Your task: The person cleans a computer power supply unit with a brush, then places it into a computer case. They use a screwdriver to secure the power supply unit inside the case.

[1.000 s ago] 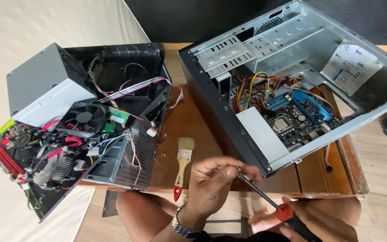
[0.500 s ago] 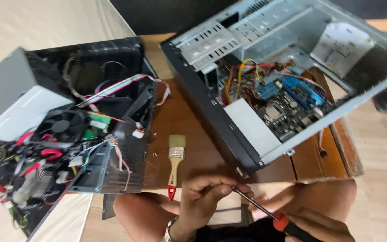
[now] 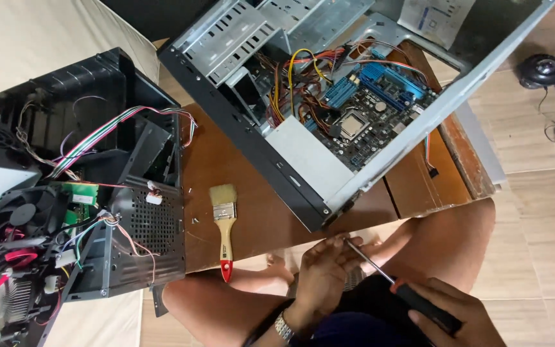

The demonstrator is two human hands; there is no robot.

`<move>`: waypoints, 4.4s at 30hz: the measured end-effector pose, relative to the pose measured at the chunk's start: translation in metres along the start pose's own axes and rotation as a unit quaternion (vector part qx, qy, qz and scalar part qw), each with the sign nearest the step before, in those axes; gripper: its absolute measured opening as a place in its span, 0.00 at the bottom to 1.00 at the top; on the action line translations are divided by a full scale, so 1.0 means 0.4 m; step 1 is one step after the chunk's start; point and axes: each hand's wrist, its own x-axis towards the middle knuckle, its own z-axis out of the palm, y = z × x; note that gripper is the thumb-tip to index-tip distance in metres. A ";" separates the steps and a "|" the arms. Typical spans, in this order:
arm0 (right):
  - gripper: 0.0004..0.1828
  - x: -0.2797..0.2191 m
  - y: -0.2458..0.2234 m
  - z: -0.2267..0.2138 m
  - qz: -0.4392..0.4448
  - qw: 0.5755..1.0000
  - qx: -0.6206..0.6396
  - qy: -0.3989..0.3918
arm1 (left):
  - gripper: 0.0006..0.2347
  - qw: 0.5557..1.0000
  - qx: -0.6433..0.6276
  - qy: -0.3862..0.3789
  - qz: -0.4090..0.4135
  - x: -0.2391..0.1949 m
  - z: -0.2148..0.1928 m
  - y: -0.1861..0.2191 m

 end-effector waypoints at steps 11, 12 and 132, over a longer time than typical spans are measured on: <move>0.27 0.006 -0.056 0.040 -0.060 0.998 -0.016 0.010 | 0.08 0.987 -0.006 0.159 -0.022 -0.005 0.048 0.019; 0.27 0.011 -0.069 0.040 -0.072 0.997 -0.006 0.006 | 0.08 0.985 -0.012 0.172 -0.020 -0.003 0.062 0.028; 0.17 0.036 -0.127 0.103 0.403 0.907 0.090 0.080 | 0.37 0.403 0.820 -0.046 0.404 0.214 0.349 0.555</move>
